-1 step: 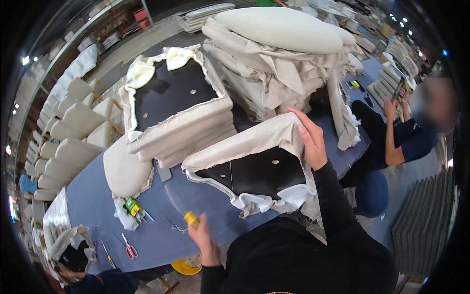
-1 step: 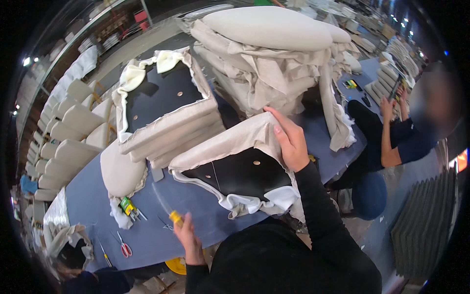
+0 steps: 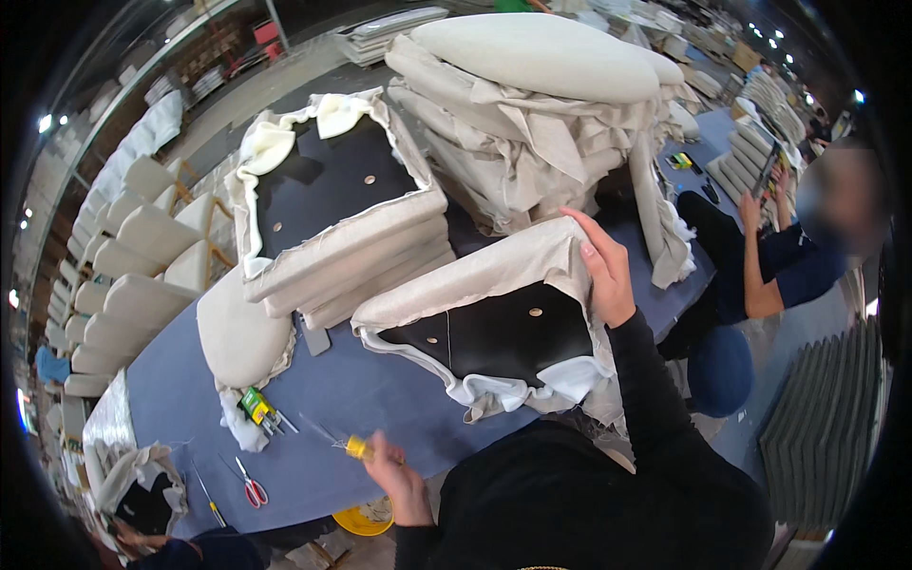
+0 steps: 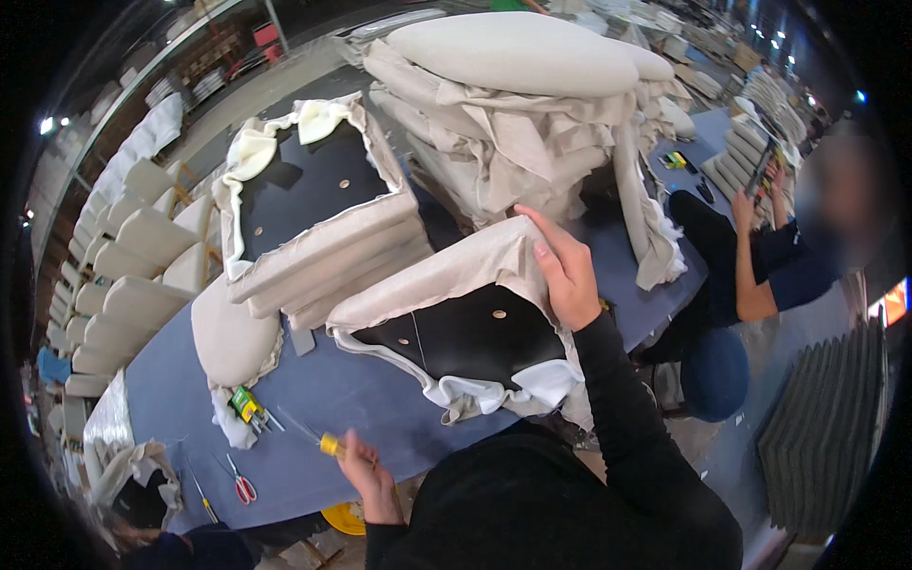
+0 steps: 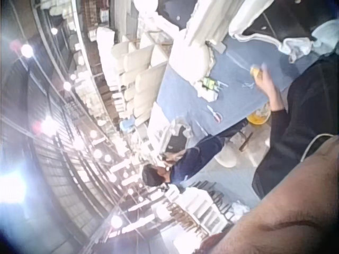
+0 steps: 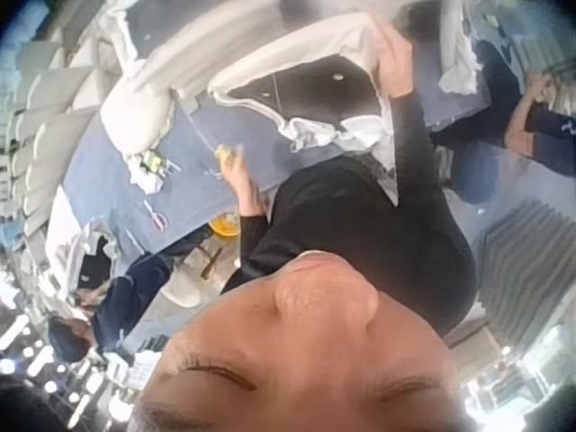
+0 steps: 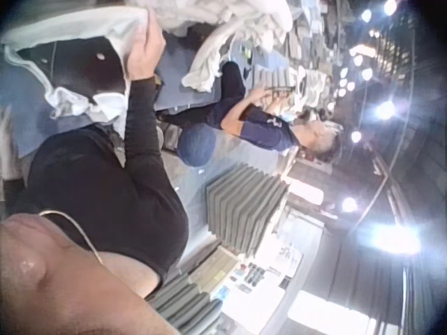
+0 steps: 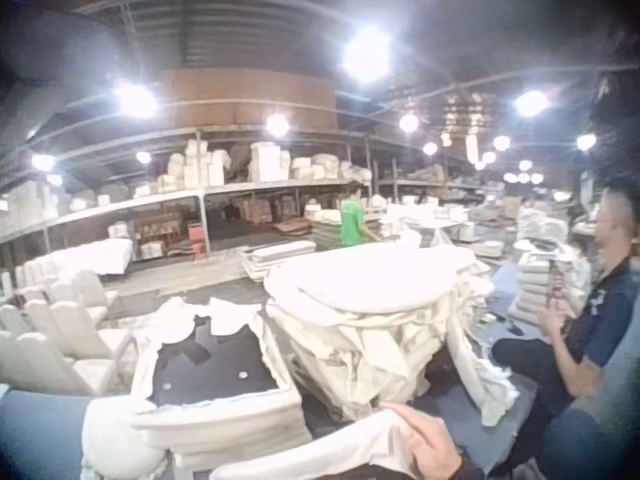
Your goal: The person stuffs a white fabric cushion cover with loose white filling. They repeatedly insert small amounts of filling using a yellow-handled screwdriver to push the material deep into the cover, then smooth and adjust the cushion shape by hand. The process is repeated multiple times to gradually fill the cushion.
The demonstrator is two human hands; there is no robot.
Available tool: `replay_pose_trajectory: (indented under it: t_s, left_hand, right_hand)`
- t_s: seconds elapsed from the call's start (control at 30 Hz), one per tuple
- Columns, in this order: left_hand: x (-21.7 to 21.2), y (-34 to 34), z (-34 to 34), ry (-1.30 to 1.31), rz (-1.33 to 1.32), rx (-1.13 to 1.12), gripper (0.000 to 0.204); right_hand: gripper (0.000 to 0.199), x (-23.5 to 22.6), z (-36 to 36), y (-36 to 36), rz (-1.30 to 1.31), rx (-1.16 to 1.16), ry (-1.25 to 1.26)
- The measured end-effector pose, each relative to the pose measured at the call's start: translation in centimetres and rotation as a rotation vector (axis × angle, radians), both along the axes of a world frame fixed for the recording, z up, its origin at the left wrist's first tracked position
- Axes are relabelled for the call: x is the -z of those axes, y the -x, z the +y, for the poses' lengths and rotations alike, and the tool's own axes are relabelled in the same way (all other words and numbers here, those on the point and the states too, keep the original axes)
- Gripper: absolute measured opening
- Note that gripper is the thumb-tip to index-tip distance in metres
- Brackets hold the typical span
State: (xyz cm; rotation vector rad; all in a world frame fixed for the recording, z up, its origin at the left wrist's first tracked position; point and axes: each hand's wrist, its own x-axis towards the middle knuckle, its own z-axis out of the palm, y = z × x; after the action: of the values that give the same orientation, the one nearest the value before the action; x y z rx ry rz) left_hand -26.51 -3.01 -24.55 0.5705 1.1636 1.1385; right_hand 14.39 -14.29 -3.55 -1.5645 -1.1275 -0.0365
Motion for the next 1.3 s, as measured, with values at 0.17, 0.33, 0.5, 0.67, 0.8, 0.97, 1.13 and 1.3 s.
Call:
replay_pose_trajectory:
  t_s: [0.17, 0.33, 0.5, 0.67, 0.8, 0.97, 1.13, 1.3]
  left_hand:
    - [8.6, 8.4, -1.7, 0.594, -0.636, -0.258, 0.025]
    - [9.7, 5.7, 0.2, 0.468, -0.478, 0.053, 0.020]
    - [16.8, 4.6, 5.5, 0.179, 0.491, 0.067, 0.041]
    - [7.4, -1.7, 8.3, -0.219, 0.411, -0.021, 0.053]
    - [-12.0, -10.5, 3.3, -0.877, 0.190, 0.333, 0.035]
    - [-21.8, -15.3, -0.6, -1.468, 0.442, 0.480, 0.034]
    - [-21.6, -14.9, -2.6, -1.341, 0.229, 0.691, 0.024]
    - [-20.8, -12.7, 0.2, -1.196, -0.045, 0.862, 0.021]
  right_hand:
    - [0.052, 1.3, -2.1, -0.7, 0.038, 0.111, -0.041]
    - [0.048, 0.7, -2.5, 0.1, 0.029, 0.139, 0.015]
    - [0.042, -0.7, -1.3, 1.2, -0.065, 0.063, 0.032]
    - [0.050, -1.2, -0.9, 3.6, -0.046, -0.087, 0.030]
    - [0.066, -1.7, -0.1, 6.5, 0.035, -0.219, 0.023]
    - [0.075, -2.5, -1.7, 7.8, 0.063, -0.274, 0.061]
    - [0.075, -2.2, -3.0, 7.8, 0.100, -0.282, 0.109]
    - [0.083, -1.8, -3.6, 7.2, 0.117, -0.279, 0.199]
